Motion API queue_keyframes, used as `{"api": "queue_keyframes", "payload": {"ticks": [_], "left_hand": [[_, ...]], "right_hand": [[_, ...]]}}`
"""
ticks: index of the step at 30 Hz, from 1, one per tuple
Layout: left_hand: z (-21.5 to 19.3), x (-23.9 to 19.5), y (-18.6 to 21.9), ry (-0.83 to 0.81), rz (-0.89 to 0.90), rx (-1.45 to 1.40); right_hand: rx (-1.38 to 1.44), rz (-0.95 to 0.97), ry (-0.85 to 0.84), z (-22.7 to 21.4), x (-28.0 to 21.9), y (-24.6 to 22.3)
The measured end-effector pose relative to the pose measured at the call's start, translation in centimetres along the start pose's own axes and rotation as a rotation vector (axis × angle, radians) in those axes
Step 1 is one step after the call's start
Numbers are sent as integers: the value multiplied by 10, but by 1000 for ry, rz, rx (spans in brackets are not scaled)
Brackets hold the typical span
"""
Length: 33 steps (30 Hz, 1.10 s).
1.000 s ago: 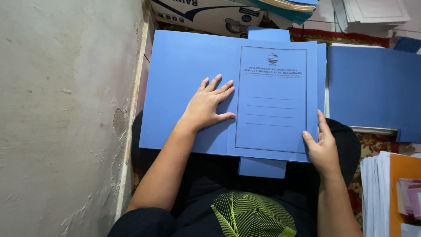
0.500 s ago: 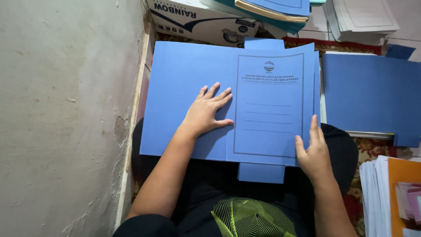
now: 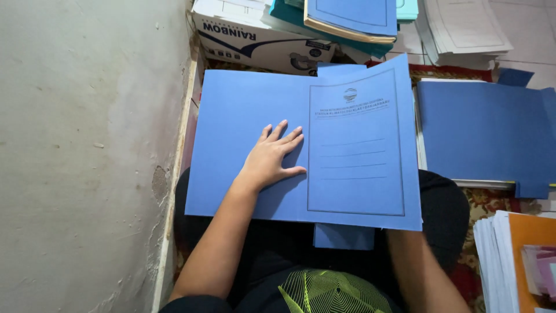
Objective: Folding and creasing blue cardstock folders by hand on the floor.
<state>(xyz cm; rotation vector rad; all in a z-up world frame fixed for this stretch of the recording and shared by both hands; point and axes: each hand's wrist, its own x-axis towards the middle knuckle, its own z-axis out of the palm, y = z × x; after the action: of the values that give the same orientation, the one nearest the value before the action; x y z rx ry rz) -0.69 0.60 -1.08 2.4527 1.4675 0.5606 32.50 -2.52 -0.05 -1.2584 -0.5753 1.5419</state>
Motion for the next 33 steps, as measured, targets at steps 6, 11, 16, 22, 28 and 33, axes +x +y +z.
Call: {"api": "queue_keyframes", "payload": {"ticks": [6, 11, 16, 22, 28, 33], "left_hand": [[-4, -1, 5, 42, 6, -6], [157, -23, -103, 125, -84, -382], [108, -22, -109, 340, -351, -984], [-146, -89, -7, 556, -667, -1462], [-152, -74, -1, 478, -733, -279], [-3, 41, 30, 289, -192, 160]], "right_hand": [[-237, 163, -21, 91, 2, 55], [-1112, -239, -238, 92, -14, 57], [-1877, -780, -482, 102, -24, 51], [-1843, -743, -510, 108, -33, 42], [-1848, -778, -474, 105, -30, 50], [-1831, -878, -424, 100, -25, 57]]}}
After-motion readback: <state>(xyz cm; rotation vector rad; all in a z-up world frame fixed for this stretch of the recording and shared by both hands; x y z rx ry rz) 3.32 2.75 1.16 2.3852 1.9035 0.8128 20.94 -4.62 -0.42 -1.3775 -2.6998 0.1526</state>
